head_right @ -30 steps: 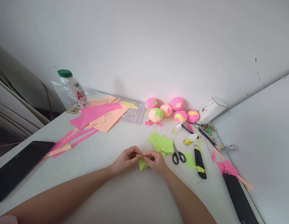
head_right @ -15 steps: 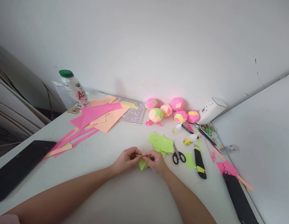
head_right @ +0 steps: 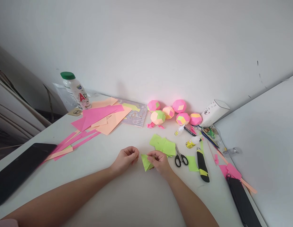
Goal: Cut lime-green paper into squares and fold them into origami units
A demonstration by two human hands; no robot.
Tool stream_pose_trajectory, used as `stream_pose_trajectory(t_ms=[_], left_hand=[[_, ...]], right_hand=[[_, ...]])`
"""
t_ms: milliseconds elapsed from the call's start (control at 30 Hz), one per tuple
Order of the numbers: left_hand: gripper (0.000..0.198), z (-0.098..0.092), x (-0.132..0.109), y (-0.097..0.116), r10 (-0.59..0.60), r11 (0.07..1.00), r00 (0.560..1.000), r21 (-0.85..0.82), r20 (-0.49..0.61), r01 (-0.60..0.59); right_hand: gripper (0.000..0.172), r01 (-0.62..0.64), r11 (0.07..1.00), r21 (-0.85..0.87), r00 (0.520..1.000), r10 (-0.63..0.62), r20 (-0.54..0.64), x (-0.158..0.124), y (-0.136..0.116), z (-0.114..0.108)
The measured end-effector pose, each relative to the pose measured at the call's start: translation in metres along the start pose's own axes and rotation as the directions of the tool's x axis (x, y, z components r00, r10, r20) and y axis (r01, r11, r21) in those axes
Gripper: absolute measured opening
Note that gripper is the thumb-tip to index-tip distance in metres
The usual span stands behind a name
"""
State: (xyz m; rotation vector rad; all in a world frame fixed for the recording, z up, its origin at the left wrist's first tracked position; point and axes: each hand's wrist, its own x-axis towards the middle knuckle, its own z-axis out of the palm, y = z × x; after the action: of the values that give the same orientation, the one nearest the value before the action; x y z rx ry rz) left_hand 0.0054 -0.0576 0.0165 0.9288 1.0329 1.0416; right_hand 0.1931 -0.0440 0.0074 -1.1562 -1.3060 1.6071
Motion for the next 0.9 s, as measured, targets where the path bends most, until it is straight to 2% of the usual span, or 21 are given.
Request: stream_pose_trajectory(t_ms=[100,267,533,633,800,900], left_hand=[[0.02,0.0,0.001,0.0,0.043,0.998,0.999,-0.039,-0.01,-0.044],[0.019,0.004,-0.001,-0.005,0.062,0.994,0.984,0.081,0.165,-0.076],[0.015,0.004,0.001,-0.019,0.131,0.943,0.973,0.278,0.19,-0.181],[0.016,0.004,0.0,-0.017,0.114,0.958,0.973,0.236,0.201,-0.162],[0.022,0.003,-0.002,-0.007,0.016,0.998,0.989,0.065,0.148,-0.026],[0.023,0.002,0.0,-0.002,0.011,1.0,0.995,-0.019,0.098,-0.009]], right_hand=[[0.029,0.005,1.0,0.008,1.0,-0.005,-0.011,0.0,0.0,-0.001],[0.03,-0.012,0.998,-0.067,0.999,0.015,0.042,-0.002,0.0,0.001],[0.007,0.179,0.951,-0.252,0.982,-0.159,0.099,-0.004,0.003,0.004],[0.005,0.166,0.953,-0.255,0.985,-0.147,0.092,-0.004,0.003,0.005],[0.009,0.042,0.996,-0.079,0.997,-0.037,0.071,-0.002,0.003,0.002],[0.01,0.04,0.999,-0.009,0.998,-0.04,0.045,-0.001,0.003,-0.001]])
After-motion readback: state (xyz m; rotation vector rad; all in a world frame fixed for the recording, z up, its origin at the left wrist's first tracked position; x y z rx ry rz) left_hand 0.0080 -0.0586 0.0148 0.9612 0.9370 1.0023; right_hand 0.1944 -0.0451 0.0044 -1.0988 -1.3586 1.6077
